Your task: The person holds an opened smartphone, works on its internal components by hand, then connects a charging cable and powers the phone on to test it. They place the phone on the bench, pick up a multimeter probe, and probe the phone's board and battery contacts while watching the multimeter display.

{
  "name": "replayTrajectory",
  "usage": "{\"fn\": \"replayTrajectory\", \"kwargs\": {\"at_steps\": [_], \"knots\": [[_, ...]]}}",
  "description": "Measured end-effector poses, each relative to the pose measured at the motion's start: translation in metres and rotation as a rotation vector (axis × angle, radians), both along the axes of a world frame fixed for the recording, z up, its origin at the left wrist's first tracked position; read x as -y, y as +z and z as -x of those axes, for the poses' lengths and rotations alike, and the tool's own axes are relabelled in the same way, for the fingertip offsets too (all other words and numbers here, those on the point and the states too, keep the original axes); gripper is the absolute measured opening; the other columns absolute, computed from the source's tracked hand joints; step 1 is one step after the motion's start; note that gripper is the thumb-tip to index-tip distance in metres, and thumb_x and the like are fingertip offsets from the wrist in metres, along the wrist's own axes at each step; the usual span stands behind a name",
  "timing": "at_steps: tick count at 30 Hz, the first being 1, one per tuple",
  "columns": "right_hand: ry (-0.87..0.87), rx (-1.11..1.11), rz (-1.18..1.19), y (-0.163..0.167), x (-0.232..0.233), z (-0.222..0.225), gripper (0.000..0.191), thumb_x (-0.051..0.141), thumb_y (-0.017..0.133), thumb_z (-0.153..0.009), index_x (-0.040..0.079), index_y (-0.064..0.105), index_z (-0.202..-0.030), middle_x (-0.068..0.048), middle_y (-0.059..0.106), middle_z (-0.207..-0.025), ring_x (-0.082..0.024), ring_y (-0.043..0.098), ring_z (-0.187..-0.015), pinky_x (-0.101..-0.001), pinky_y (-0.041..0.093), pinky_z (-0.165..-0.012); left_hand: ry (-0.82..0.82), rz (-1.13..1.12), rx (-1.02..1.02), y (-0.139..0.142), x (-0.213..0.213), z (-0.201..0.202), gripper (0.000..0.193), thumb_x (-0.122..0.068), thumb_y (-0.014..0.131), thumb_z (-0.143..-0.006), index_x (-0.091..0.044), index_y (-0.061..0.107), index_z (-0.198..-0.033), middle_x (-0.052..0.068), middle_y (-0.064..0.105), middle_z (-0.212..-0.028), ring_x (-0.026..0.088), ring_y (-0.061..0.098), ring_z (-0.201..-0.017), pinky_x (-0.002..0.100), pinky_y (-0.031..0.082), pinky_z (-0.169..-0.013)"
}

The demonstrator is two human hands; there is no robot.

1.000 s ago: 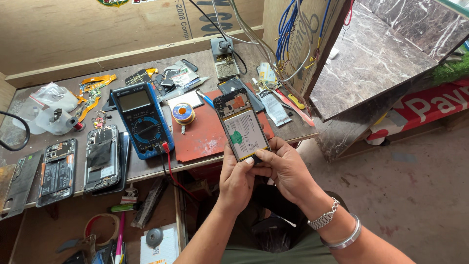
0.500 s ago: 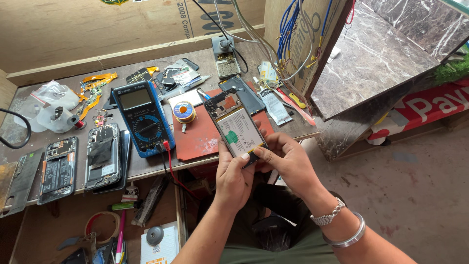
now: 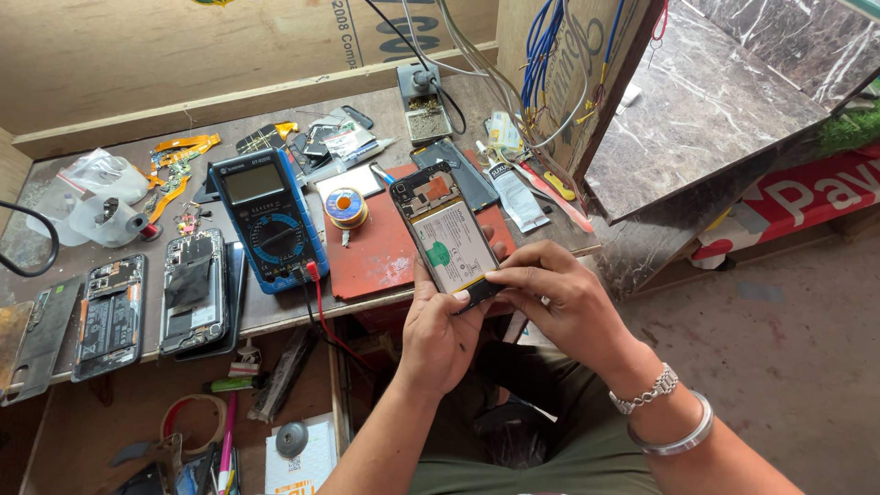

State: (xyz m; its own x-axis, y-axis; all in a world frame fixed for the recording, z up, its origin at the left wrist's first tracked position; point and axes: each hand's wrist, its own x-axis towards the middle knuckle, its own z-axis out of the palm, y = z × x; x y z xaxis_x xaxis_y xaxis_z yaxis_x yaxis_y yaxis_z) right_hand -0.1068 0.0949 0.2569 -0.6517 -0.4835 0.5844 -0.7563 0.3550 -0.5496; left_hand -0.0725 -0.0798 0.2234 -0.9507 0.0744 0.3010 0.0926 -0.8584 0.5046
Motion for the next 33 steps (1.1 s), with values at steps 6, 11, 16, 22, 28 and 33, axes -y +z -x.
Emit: {"fn": "replayTrajectory", "kwargs": {"at_steps": [6,11,16,22,28,33], "knots": [[0.016,-0.062,-0.037,-0.0033,-0.0028,0.0017,0.031,0.0,0.075,-0.082,0.009,0.076,-0.111,-0.007,0.068,-0.11,-0.023,0.07,-0.1,-0.0333,0.059,-0.084,-0.023,0.003,0.004,-0.0001,0.0005,-0.0013,0.076,0.003,0.036,-0.084,-0.011,0.019,-0.157,0.022,0.036,-0.16,0.039,0.043,-0.144,0.054,0.048,-0.109],[0.027,-0.063,-0.053,-0.0059,-0.0032,0.0031,0.027,0.004,0.077,-0.086,0.007,0.072,-0.113,-0.009,0.065,-0.111,-0.026,0.067,-0.105,-0.0367,0.056,-0.089,-0.014,0.008,0.034,-0.0015,-0.0012,-0.0002,0.079,0.002,0.036,-0.083,-0.013,0.017,-0.158,0.021,0.037,-0.159,0.038,0.044,-0.143,0.053,0.049,-0.107],[0.081,-0.108,-0.114,-0.0031,-0.0042,0.0051,0.034,0.004,0.075,-0.085,0.007,0.069,-0.118,-0.009,0.064,-0.114,-0.029,0.065,-0.11,-0.0387,0.055,-0.092,-0.017,0.004,0.077,-0.0031,-0.0001,0.0004,0.078,0.001,0.036,-0.084,-0.012,0.02,-0.159,0.02,0.039,-0.157,0.037,0.046,-0.141,0.053,0.049,-0.106],[0.054,-0.104,-0.12,-0.0053,-0.0032,0.0007,0.035,0.005,0.077,-0.083,0.008,0.069,-0.118,-0.01,0.063,-0.114,-0.029,0.064,-0.11,-0.0385,0.055,-0.092,-0.013,-0.015,0.049,-0.0042,-0.0008,-0.0019,0.076,-0.002,0.038,-0.085,-0.01,0.022,-0.159,0.02,0.04,-0.157,0.036,0.047,-0.141,0.053,0.048,-0.106],[0.058,-0.233,-0.093,-0.0092,-0.0035,-0.002,0.038,-0.003,0.074,-0.081,0.015,0.072,-0.115,-0.004,0.066,-0.115,-0.027,0.063,-0.105,-0.038,0.055,-0.089,-0.001,-0.016,0.073,-0.003,-0.0026,-0.0025,0.078,-0.001,0.039,-0.084,-0.008,0.021,-0.159,0.021,0.04,-0.156,0.037,0.045,-0.144,0.05,0.045,-0.114],[0.072,-0.251,-0.107,-0.0092,-0.0025,-0.0015,0.042,-0.004,0.074,-0.08,0.014,0.072,-0.117,-0.004,0.066,-0.114,-0.029,0.063,-0.105,-0.0407,0.054,-0.091,0.03,0.031,0.058,-0.0023,-0.0021,-0.0039,0.082,0.001,0.039,-0.082,-0.009,0.016,-0.159,0.021,0.039,-0.156,0.037,0.044,-0.144,0.051,0.044,-0.113]]}}
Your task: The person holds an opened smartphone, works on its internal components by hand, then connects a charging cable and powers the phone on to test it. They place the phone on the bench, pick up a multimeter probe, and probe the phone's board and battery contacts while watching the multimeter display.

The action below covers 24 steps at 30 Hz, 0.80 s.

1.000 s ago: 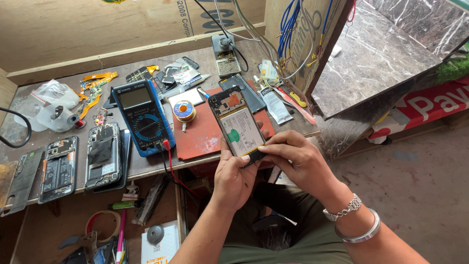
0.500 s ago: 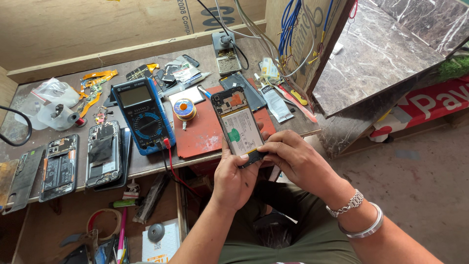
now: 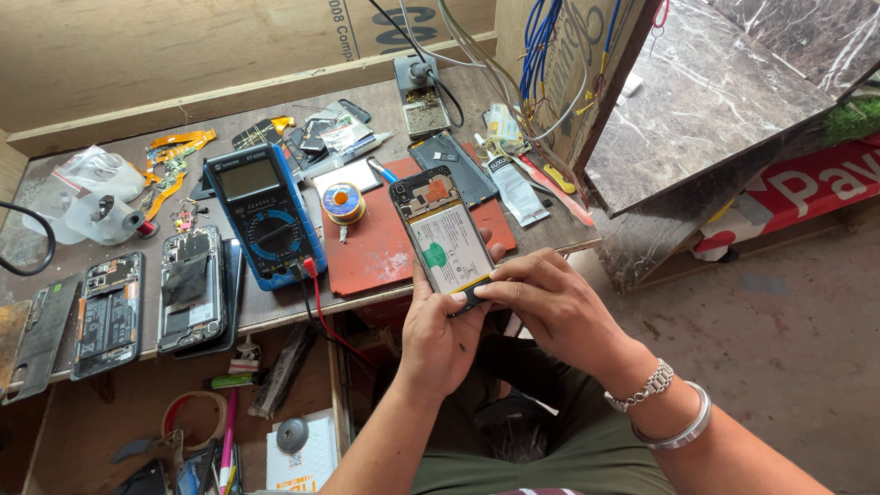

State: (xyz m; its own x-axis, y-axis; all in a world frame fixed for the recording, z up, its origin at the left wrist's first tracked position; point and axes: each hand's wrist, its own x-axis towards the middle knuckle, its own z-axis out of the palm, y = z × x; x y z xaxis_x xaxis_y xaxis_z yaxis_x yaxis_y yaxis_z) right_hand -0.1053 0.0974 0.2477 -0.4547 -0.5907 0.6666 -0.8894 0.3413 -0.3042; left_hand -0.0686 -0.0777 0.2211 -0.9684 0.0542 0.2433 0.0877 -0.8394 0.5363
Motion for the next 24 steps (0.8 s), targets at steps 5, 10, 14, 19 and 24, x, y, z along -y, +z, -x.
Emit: {"fn": "replayTrajectory", "kwargs": {"at_steps": [5,10,14,19,24], "knots": [[-0.01,0.018,-0.004,-0.001,0.001,0.0,0.041,-0.004,0.074,-0.079,0.013,0.071,-0.116,-0.005,0.065,-0.115,-0.03,0.062,-0.109,-0.0418,0.054,-0.093,0.007,0.01,0.004,-0.001,-0.001,-0.001,0.086,0.002,0.038,-0.08,-0.01,0.011,-0.161,0.021,0.038,-0.158,0.037,0.044,-0.144,0.05,0.044,-0.114],[-0.086,0.054,0.002,-0.003,0.007,-0.005,0.043,-0.007,0.073,-0.076,0.012,0.073,-0.114,-0.006,0.064,-0.115,-0.03,0.061,-0.111,-0.0423,0.053,-0.095,0.028,0.027,0.004,0.0,-0.002,0.0,0.087,0.003,0.036,-0.082,-0.014,0.006,-0.161,0.023,0.036,-0.158,0.038,0.046,-0.143,0.051,0.046,-0.111],[-0.137,0.092,0.078,-0.009,0.009,-0.009,0.044,-0.01,0.072,-0.074,0.013,0.076,-0.112,-0.006,0.063,-0.117,-0.027,0.062,-0.112,-0.0371,0.056,-0.095,0.038,0.078,-0.031,-0.002,0.0,-0.001,0.083,0.004,0.036,-0.089,-0.016,0.0,-0.16,0.023,0.034,-0.159,0.038,0.047,-0.141,0.048,0.047,-0.111],[-0.096,0.424,0.312,-0.025,0.014,-0.004,0.031,-0.009,0.071,-0.085,0.01,0.078,-0.109,-0.007,0.059,-0.119,-0.015,0.07,-0.102,-0.0268,0.064,-0.086,0.1,0.132,-0.098,-0.004,-0.006,0.001,0.071,0.006,0.038,-0.097,-0.012,0.004,-0.157,0.024,0.034,-0.162,0.038,0.046,-0.144,0.045,0.049,-0.11],[0.037,0.952,0.771,-0.039,0.016,-0.001,0.026,0.0,0.075,-0.09,-0.001,0.062,-0.113,-0.009,0.064,-0.107,-0.014,0.068,-0.094,-0.0296,0.059,-0.085,0.063,0.063,-0.076,0.001,-0.005,0.001,0.066,0.006,0.038,-0.096,-0.01,0.007,-0.152,0.026,0.037,-0.159,0.039,0.048,-0.141,0.05,0.05,-0.108]]}}
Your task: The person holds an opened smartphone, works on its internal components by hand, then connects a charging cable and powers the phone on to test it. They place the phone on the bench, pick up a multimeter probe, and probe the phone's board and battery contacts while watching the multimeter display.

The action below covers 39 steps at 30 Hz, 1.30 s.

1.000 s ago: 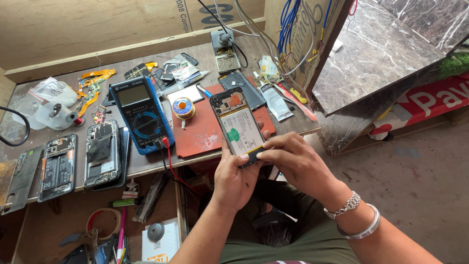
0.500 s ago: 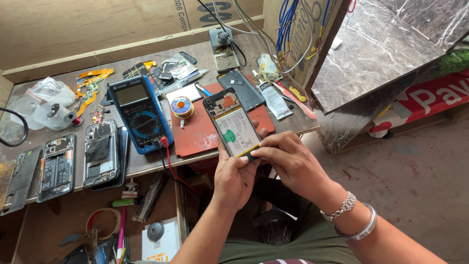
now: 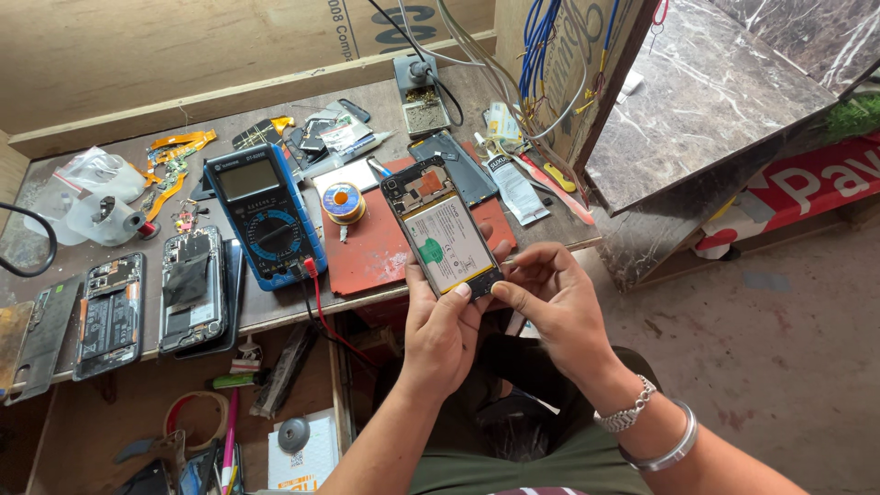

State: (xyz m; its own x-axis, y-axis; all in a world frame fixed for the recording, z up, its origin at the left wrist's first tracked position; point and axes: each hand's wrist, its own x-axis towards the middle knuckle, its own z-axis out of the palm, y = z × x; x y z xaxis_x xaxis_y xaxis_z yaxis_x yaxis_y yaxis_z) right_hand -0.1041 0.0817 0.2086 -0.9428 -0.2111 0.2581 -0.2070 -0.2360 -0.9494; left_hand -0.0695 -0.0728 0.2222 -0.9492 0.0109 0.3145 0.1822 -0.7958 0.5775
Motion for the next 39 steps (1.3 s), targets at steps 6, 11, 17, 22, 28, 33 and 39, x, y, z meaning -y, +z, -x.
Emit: {"fn": "replayTrajectory", "kwargs": {"at_steps": [6,11,17,22,28,33,39], "knots": [[0.141,0.424,0.109,-0.002,-0.003,-0.003,0.031,0.015,0.07,-0.093,-0.002,0.061,-0.117,-0.008,0.071,-0.097,-0.014,0.071,-0.084,-0.029,0.059,-0.077,0.01,-0.006,0.01,0.001,-0.006,-0.003,0.073,0.007,0.038,-0.094,-0.013,0.005,-0.156,0.027,0.036,-0.158,0.039,0.046,-0.143,0.049,0.045,-0.114],[0.122,0.46,0.163,-0.008,-0.004,0.0,0.018,0.012,0.07,-0.093,0.001,0.065,-0.106,-0.008,0.073,-0.088,-0.014,0.071,-0.077,-0.028,0.059,-0.07,0.023,0.002,0.011,-0.015,-0.01,-0.001,0.072,0.005,0.04,-0.098,-0.013,0.004,-0.158,0.026,0.037,-0.157,0.036,0.046,-0.141,0.045,0.046,-0.112],[0.165,0.514,0.323,-0.02,-0.007,0.004,0.01,0.011,0.071,-0.096,0.004,0.064,-0.093,-0.009,0.073,-0.083,-0.016,0.072,-0.073,-0.0268,0.058,-0.064,-0.002,0.023,0.07,-0.022,-0.011,-0.002,0.067,0.004,0.042,-0.101,-0.008,0.008,-0.158,0.028,0.04,-0.153,0.035,0.052,-0.135,0.043,0.049,-0.104],[0.162,0.499,0.214,-0.01,-0.006,0.002,0.011,0.014,0.066,-0.099,0.003,0.065,-0.097,-0.01,0.074,-0.09,-0.018,0.074,-0.081,-0.0309,0.061,-0.071,-0.034,-0.092,0.044,-0.006,-0.006,-0.004,0.072,0.004,0.043,-0.092,-0.007,0.014,-0.157,0.023,0.039,-0.157,0.036,0.045,-0.144,0.045,0.045,-0.115],[0.223,0.473,0.238,0.015,-0.013,0.001,0.033,0.026,0.051,-0.102,-0.002,0.068,-0.107,-0.017,0.077,-0.097,-0.025,0.077,-0.089,-0.0372,0.063,-0.076,-0.06,-0.176,0.113,0.009,-0.002,-0.001,0.07,0.002,0.044,-0.09,0.001,0.024,-0.157,0.023,0.039,-0.159,0.037,0.041,-0.148,0.046,0.039,-0.12],[0.225,0.448,0.191,0.016,-0.012,0.004,0.029,0.024,0.056,-0.102,-0.002,0.067,-0.107,-0.017,0.076,-0.098,-0.023,0.076,-0.088,-0.0357,0.062,-0.075,-0.061,-0.183,0.132,0.01,-0.004,0.0,0.069,0.002,0.044,-0.09,0.002,0.024,-0.156,0.022,0.039,-0.159,0.037,0.04,-0.148,0.047,0.038,-0.12],[0.126,0.468,0.086,0.004,-0.007,0.008,0.018,0.017,0.069,-0.095,0.001,0.066,-0.101,-0.009,0.073,-0.088,-0.015,0.073,-0.078,-0.0296,0.06,-0.069,-0.024,-0.121,0.109,0.007,-0.008,-0.003,0.073,0.003,0.042,-0.09,-0.004,0.017,-0.158,0.022,0.036,-0.16,0.038,0.041,-0.147,0.047,0.039,-0.118]]}}
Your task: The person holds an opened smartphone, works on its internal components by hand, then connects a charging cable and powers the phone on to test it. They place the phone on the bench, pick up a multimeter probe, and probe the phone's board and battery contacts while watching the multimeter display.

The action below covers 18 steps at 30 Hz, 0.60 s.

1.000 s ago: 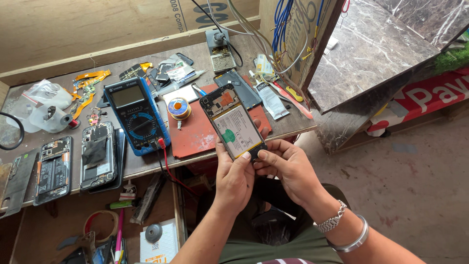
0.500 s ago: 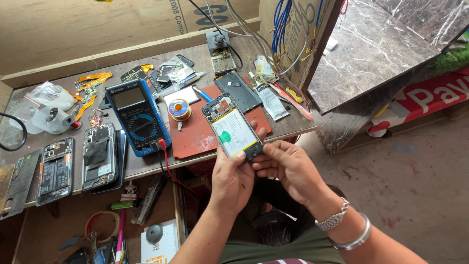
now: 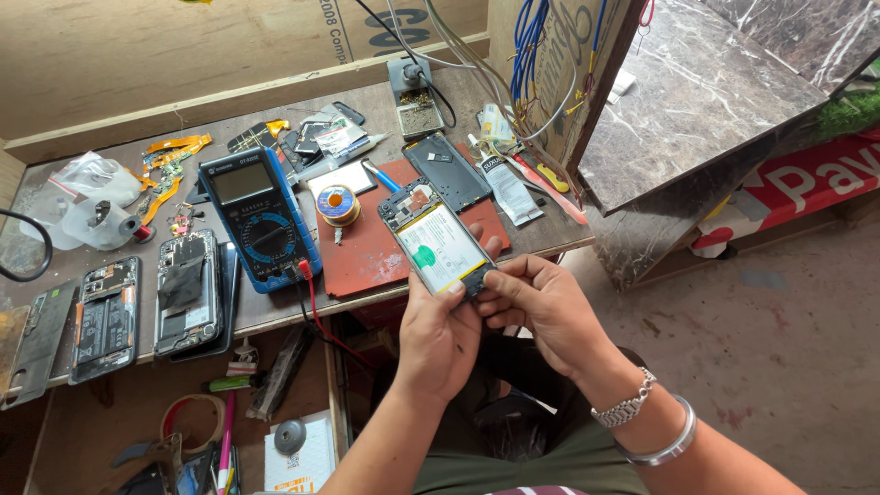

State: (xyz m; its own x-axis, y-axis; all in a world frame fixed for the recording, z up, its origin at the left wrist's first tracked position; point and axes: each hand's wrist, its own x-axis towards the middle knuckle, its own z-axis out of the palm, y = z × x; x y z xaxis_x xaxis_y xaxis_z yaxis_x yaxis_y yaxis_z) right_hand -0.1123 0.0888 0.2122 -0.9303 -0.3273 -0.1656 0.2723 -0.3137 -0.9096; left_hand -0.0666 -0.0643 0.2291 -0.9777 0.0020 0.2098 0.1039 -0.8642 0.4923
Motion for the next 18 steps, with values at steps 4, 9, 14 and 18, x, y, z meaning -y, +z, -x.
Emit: {"fn": "replayTrajectory", "kwargs": {"at_steps": [4,9,14,18], "knots": [[-0.019,0.047,0.076,-0.01,0.002,0.002,0.016,0.013,0.072,-0.092,0.002,0.063,-0.099,-0.007,0.072,-0.082,-0.013,0.071,-0.072,-0.0271,0.06,-0.066,0.011,0.073,-0.01,-0.003,-0.002,-0.002,0.08,0.0,0.043,-0.088,-0.009,0.01,-0.16,0.02,0.029,-0.163,0.037,0.036,-0.15,0.047,0.037,-0.118],[-0.003,0.076,0.129,-0.018,0.0,0.007,0.018,0.014,0.074,-0.092,0.004,0.061,-0.099,-0.004,0.07,-0.081,-0.01,0.069,-0.07,-0.0249,0.059,-0.065,-0.061,-0.046,-0.033,-0.006,0.002,-0.004,0.085,-0.013,0.046,-0.088,-0.008,0.01,-0.164,0.018,0.028,-0.166,0.036,0.031,-0.153,0.048,0.033,-0.121],[0.02,0.091,0.153,-0.021,-0.001,0.007,0.017,0.014,0.074,-0.092,0.005,0.061,-0.099,-0.002,0.069,-0.081,-0.009,0.069,-0.07,-0.0235,0.059,-0.064,-0.121,-0.183,-0.06,-0.008,0.003,-0.006,0.086,-0.021,0.049,-0.091,-0.009,0.01,-0.166,0.016,0.029,-0.167,0.035,0.033,-0.151,0.046,0.036,-0.116],[0.037,0.083,0.134,-0.018,0.0,0.006,0.017,0.015,0.074,-0.092,0.005,0.062,-0.1,-0.004,0.07,-0.082,-0.009,0.068,-0.069,-0.0232,0.058,-0.063,-0.075,-0.109,-0.05,-0.008,0.003,-0.005,0.085,-0.018,0.049,-0.089,-0.008,0.013,-0.165,0.017,0.032,-0.164,0.036,0.036,-0.149,0.046,0.04,-0.112]]}}
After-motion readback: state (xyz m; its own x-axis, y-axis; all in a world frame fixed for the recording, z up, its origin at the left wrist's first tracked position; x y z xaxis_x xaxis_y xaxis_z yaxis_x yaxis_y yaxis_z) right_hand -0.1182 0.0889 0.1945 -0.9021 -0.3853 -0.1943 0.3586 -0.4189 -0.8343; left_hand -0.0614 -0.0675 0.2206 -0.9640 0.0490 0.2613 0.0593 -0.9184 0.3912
